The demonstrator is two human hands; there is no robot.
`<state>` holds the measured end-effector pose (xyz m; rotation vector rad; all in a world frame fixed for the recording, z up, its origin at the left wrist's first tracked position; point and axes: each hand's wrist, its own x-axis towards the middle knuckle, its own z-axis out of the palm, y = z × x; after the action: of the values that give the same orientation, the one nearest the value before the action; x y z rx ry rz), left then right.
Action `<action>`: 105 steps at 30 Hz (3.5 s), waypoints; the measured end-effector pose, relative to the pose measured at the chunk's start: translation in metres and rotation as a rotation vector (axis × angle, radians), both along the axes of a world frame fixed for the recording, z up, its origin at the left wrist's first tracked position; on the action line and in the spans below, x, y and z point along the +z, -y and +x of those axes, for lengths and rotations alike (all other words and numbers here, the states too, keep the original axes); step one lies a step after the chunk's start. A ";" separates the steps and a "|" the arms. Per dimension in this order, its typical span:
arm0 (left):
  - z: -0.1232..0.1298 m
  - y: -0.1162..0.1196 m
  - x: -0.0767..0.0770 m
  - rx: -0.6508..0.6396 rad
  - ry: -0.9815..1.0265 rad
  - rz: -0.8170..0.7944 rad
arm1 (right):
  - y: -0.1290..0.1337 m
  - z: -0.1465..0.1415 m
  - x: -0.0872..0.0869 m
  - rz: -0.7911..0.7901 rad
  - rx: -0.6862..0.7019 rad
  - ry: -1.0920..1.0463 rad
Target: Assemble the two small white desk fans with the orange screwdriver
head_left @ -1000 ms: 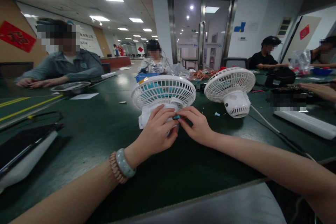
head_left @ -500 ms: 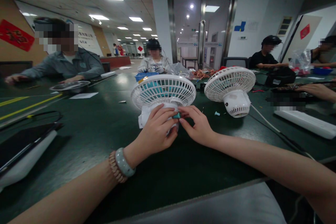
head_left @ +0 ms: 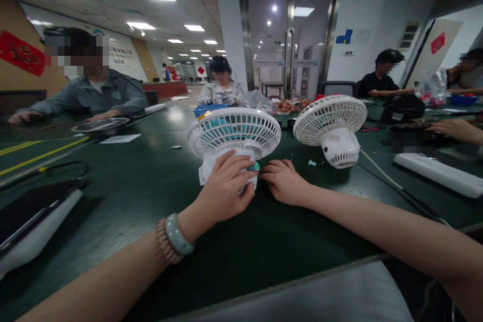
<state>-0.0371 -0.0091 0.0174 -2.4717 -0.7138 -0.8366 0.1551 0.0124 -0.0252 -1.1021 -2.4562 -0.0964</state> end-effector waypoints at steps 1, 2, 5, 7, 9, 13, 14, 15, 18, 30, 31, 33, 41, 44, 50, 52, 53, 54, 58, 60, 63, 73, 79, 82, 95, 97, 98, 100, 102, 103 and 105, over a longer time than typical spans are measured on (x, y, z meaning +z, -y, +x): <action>0.000 0.000 0.000 0.001 -0.001 0.001 | 0.001 0.000 0.001 -0.012 -0.006 0.026; 0.000 0.000 0.000 0.002 -0.002 0.002 | 0.002 -0.001 0.002 -0.024 -0.010 0.045; 0.000 0.000 0.001 0.004 -0.004 0.002 | 0.001 -0.001 0.002 -0.041 -0.015 0.065; 0.000 0.001 0.001 0.006 -0.007 0.000 | 0.000 -0.001 0.000 -0.038 -0.020 0.065; 0.000 0.001 0.002 0.006 -0.007 0.002 | -0.002 0.000 -0.001 -0.024 -0.022 0.064; 0.000 0.002 0.003 0.000 -0.001 0.003 | -0.003 0.000 -0.003 0.011 -0.020 0.078; 0.000 0.002 0.003 0.000 -0.001 -0.001 | -0.003 0.000 -0.003 0.017 -0.022 0.083; 0.000 0.002 0.003 0.000 -0.001 -0.005 | -0.002 0.001 -0.003 0.021 -0.024 0.087; 0.000 0.001 0.002 0.004 -0.002 -0.019 | -0.002 0.000 -0.002 0.029 -0.039 0.100; 0.003 0.003 0.003 0.015 -0.002 0.018 | 0.004 -0.004 0.001 0.050 -0.077 0.136; 0.003 0.003 0.004 0.015 -0.006 0.023 | 0.004 -0.004 0.001 0.052 -0.077 0.136; 0.004 0.004 0.004 0.016 -0.009 0.035 | 0.004 -0.005 0.001 0.053 -0.080 0.135; 0.007 0.004 0.001 0.043 0.015 0.047 | 0.008 -0.007 0.001 0.046 -0.138 0.128; 0.008 0.006 0.001 0.055 0.014 0.056 | 0.009 -0.008 0.002 0.090 -0.140 0.112; 0.012 0.008 0.003 0.079 0.010 0.057 | 0.005 -0.008 0.002 0.162 -0.132 0.039; 0.013 0.009 0.003 0.086 0.014 0.061 | 0.005 -0.006 0.004 0.168 -0.130 -0.025; 0.014 0.009 0.003 0.090 0.015 0.064 | 0.005 -0.005 0.006 0.177 -0.127 -0.066; 0.014 0.009 0.003 0.093 0.015 0.067 | 0.005 -0.003 0.008 0.191 -0.124 -0.112; 0.016 0.012 0.004 0.103 0.004 0.076 | 0.009 0.001 0.018 0.241 -0.083 -0.312; 0.017 0.014 0.004 0.110 -0.006 0.077 | 0.011 0.001 0.023 0.248 -0.038 -0.414; 0.019 0.015 0.004 0.123 -0.010 0.077 | 0.010 -0.001 0.032 0.231 -0.024 -0.598; 0.029 0.020 0.005 0.199 0.021 0.045 | -0.024 -0.013 0.039 -0.148 -0.115 -1.169; 0.035 0.019 0.002 0.276 0.064 0.069 | -0.021 -0.005 0.038 -0.634 0.303 -1.522; 0.034 0.019 -0.001 0.286 0.086 0.075 | -0.016 -0.001 0.031 -0.711 0.350 -1.500; 0.028 0.019 -0.006 0.227 0.067 0.068 | -0.004 -0.003 0.028 -0.582 0.312 -1.166; 0.028 0.019 -0.007 0.221 0.075 0.069 | -0.002 -0.003 0.029 -0.563 0.297 -1.147; 0.027 0.019 -0.007 0.219 0.078 0.069 | -0.001 -0.003 0.029 -0.554 0.290 -1.141; 0.027 0.018 -0.007 0.218 0.083 0.069 | 0.000 -0.003 0.029 -0.544 0.283 -1.132; 0.027 0.018 -0.008 0.219 0.092 0.070 | 0.000 -0.003 0.029 -0.542 0.283 -1.127; 0.027 0.018 -0.008 0.220 0.098 0.071 | 0.000 -0.002 0.028 -0.542 0.283 -1.127; 0.028 0.018 -0.009 0.222 0.110 0.068 | -0.002 -0.002 0.027 -0.541 0.282 -1.133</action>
<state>-0.0090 -0.0269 0.0086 -2.2495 -0.9622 -0.8999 0.1529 0.0139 0.0013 -0.6545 -1.5505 1.0322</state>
